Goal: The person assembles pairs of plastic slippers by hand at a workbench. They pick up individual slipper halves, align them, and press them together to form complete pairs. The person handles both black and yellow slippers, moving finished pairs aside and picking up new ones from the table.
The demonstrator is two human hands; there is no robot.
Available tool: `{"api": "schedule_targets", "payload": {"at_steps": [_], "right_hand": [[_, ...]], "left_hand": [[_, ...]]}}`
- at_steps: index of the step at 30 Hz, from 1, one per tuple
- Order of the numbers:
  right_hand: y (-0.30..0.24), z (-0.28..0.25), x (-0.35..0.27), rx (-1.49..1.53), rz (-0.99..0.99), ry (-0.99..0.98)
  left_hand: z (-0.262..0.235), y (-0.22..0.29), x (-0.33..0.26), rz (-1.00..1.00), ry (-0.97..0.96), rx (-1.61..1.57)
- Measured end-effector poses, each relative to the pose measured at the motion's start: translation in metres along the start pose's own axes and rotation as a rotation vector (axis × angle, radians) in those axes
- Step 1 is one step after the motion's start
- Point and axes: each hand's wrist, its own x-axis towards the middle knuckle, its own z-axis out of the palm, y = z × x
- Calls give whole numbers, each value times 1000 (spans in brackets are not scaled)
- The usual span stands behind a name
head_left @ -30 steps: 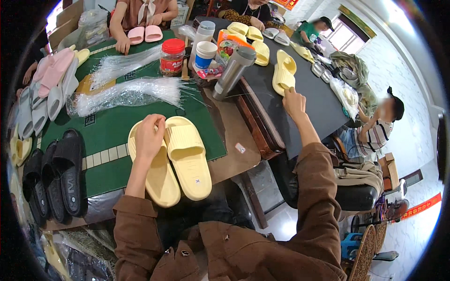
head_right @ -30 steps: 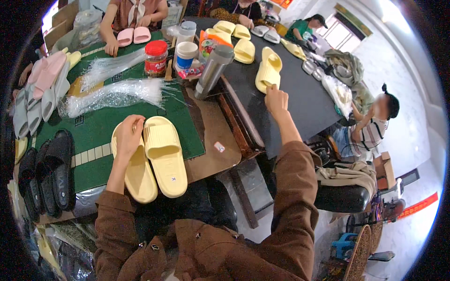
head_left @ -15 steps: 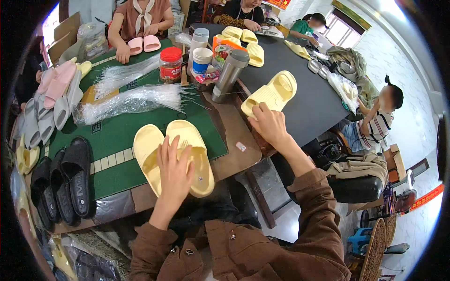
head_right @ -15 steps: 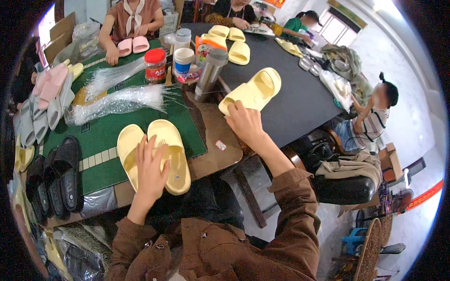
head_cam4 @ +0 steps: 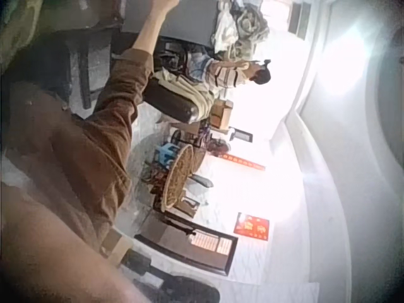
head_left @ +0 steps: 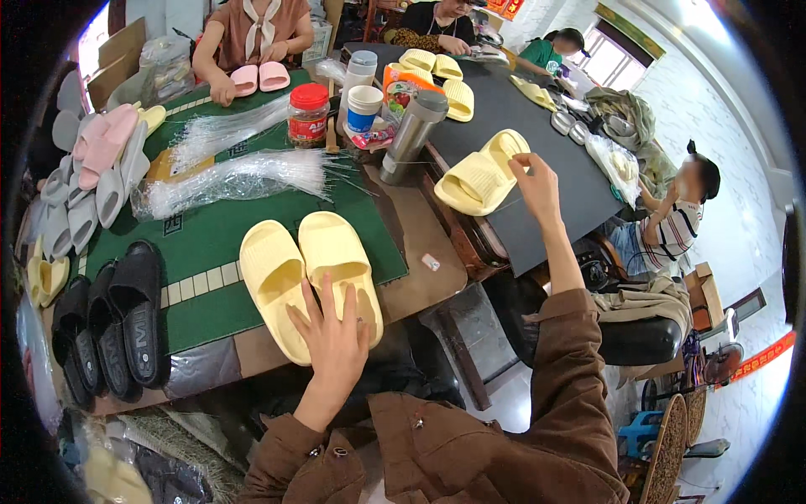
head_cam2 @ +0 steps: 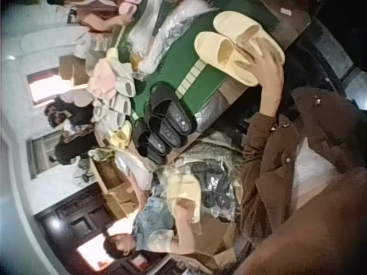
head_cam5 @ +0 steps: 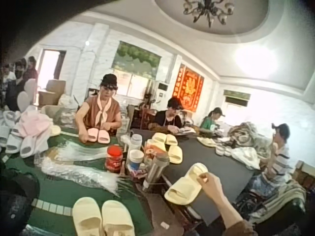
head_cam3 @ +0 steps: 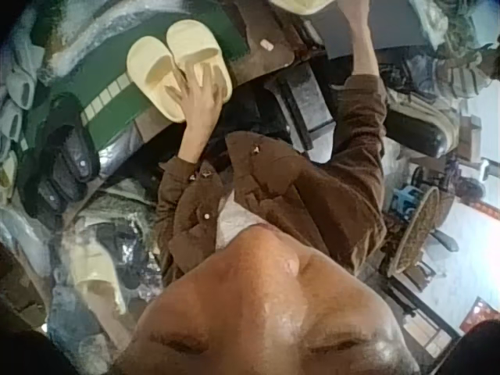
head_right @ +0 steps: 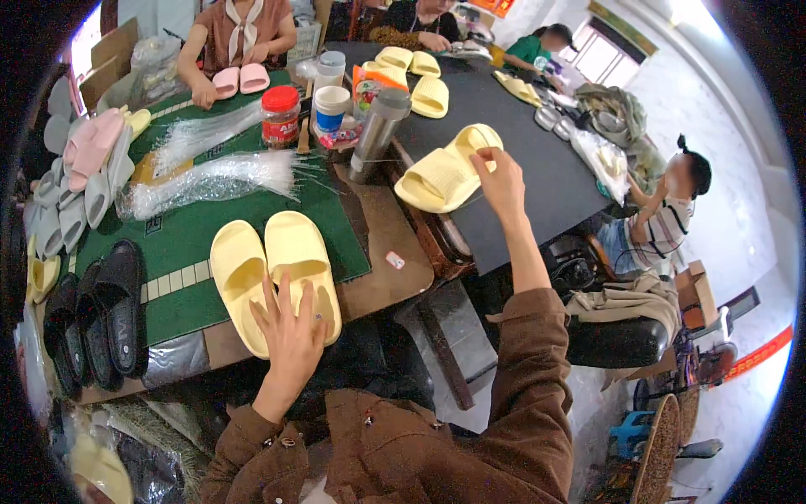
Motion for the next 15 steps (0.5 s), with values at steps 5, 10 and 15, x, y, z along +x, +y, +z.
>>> {"api": "schedule_targets", "payload": {"at_steps": [5, 10, 15], "right_hand": [[-1, 21, -8, -91, 28, -252], [-6, 16, -7, -195, 12, -274], [-9, 9, -9, -75, 100, -445]], "left_hand": [[11, -13, -2, -32, 8, 19], [7, -24, 7, -64, -10, 47], [1, -41, 12, -37, -8, 34]]}}
